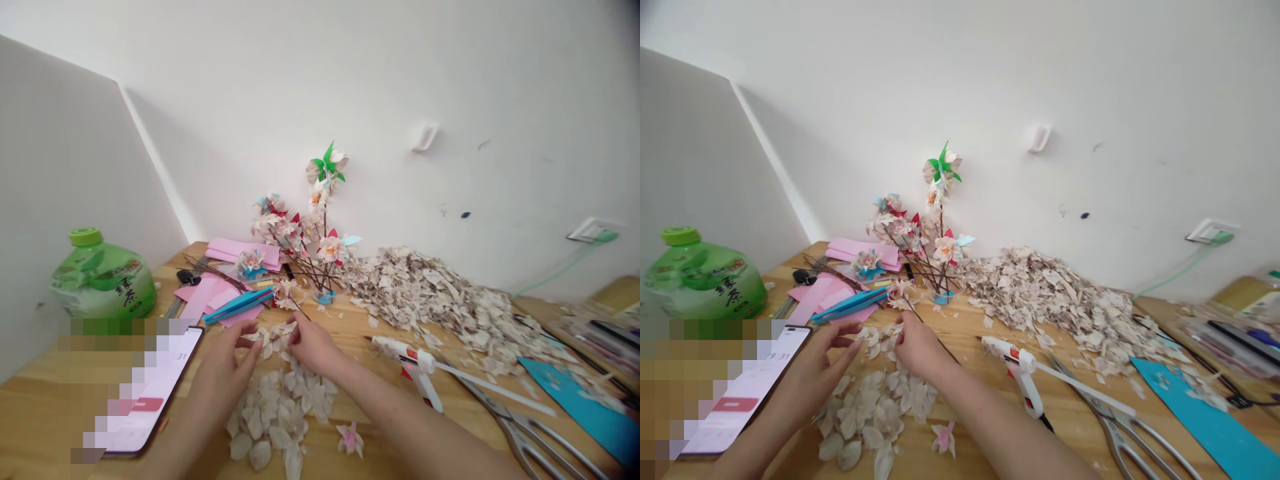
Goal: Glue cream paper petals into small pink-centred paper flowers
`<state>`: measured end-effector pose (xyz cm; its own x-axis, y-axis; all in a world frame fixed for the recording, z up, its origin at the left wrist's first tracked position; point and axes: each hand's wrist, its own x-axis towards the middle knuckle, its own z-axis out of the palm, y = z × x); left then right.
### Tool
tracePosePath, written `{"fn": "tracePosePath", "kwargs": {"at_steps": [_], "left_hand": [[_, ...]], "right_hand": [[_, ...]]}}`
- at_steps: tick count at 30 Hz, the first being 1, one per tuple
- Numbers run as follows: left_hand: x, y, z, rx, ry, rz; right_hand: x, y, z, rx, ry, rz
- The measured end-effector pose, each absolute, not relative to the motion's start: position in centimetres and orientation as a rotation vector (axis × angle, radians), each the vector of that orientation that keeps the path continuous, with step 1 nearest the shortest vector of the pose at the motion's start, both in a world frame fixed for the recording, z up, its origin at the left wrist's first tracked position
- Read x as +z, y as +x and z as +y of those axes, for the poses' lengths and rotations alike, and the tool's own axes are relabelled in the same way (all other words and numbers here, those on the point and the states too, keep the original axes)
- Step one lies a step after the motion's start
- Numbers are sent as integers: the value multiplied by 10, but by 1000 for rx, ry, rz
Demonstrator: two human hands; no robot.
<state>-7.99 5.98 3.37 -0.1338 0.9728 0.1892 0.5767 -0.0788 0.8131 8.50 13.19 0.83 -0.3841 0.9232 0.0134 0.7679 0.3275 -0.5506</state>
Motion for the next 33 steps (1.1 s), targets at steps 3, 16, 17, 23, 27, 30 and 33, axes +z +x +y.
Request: {"fn": "tracePosePath", "kwargs": {"at_steps": [3,16,17,23,27,30,33], "left_hand": [[34,-82,61,1140,1661,1746],[27,-85,64,1199,1619,1754],[28,-85,63,1207,1608,1753],[36,-90,62,1297,1463,1733],[36,-86,65,1331,1304,1527],[36,-73,63,1264,1180,1317],[36,-59,58,1242,1055,1236]], "right_hand": [[14,88,130,698,-1452,-2287],[21,83,124,933,-1028,-2350],[20,83,125,1011,-1024,-2313],[30,80,129,1693,-892,-1985],[39,84,127,1985,-770,-1678],[41,92,123,2080,-725,-1513],[41,101,119,2095,-734,-1408]]}}
